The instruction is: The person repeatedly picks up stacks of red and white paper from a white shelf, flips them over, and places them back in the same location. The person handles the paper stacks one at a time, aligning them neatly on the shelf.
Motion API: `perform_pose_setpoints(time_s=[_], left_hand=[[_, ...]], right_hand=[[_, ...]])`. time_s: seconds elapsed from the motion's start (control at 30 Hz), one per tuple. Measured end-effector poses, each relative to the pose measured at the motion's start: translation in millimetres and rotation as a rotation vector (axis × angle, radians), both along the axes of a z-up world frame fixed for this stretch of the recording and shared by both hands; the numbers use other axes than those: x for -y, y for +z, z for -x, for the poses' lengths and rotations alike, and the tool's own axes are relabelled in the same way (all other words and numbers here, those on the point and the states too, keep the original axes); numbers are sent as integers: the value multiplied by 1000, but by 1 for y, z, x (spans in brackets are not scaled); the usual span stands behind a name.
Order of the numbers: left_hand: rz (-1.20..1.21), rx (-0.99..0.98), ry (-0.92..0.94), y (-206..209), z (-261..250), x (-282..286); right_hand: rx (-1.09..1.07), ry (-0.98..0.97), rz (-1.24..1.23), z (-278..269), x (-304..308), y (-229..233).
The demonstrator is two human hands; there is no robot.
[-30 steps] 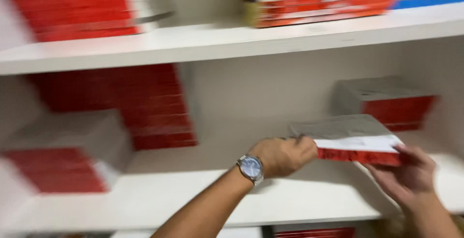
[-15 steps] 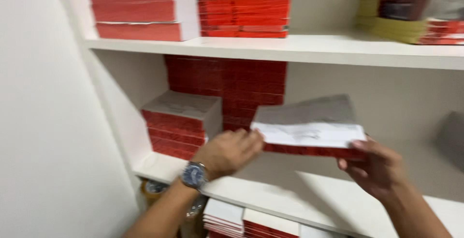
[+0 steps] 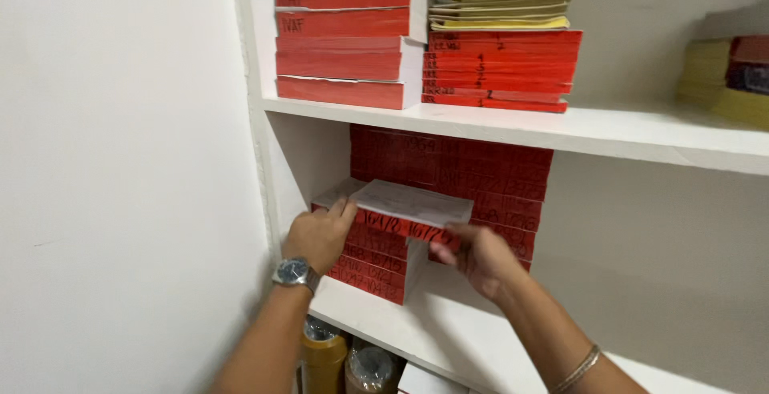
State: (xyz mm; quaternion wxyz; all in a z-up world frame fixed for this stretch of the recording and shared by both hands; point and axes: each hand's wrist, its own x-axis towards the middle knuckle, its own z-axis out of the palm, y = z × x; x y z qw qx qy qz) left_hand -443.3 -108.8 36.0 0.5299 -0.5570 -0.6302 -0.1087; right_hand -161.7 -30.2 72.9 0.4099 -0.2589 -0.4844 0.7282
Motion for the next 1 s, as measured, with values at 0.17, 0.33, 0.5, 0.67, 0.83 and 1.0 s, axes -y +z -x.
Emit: perform_pose_setpoints(time_s=[0.17,0.33,0.5,0.67,0.83,1.0], left_hand=[[-141,678,-39,-14,-32,11],[-241,743,-299,-36,-78,11],[-23,687,-225,-36,-90,7],[39,640,-199,-28,-74,-2],[131,627,-131,-23,-55,-8],[91,678,-178,-32,-37,-19]], right_hand=[[185,-105,-81,12,13,5],[401,-129,-136,28,-5,-1],[589,-96,-228,44,-30,-10],[618,-164,-251,43,-11,12],[767,-226,-407,47,12,35],[857,-271,-478,56,10,35]])
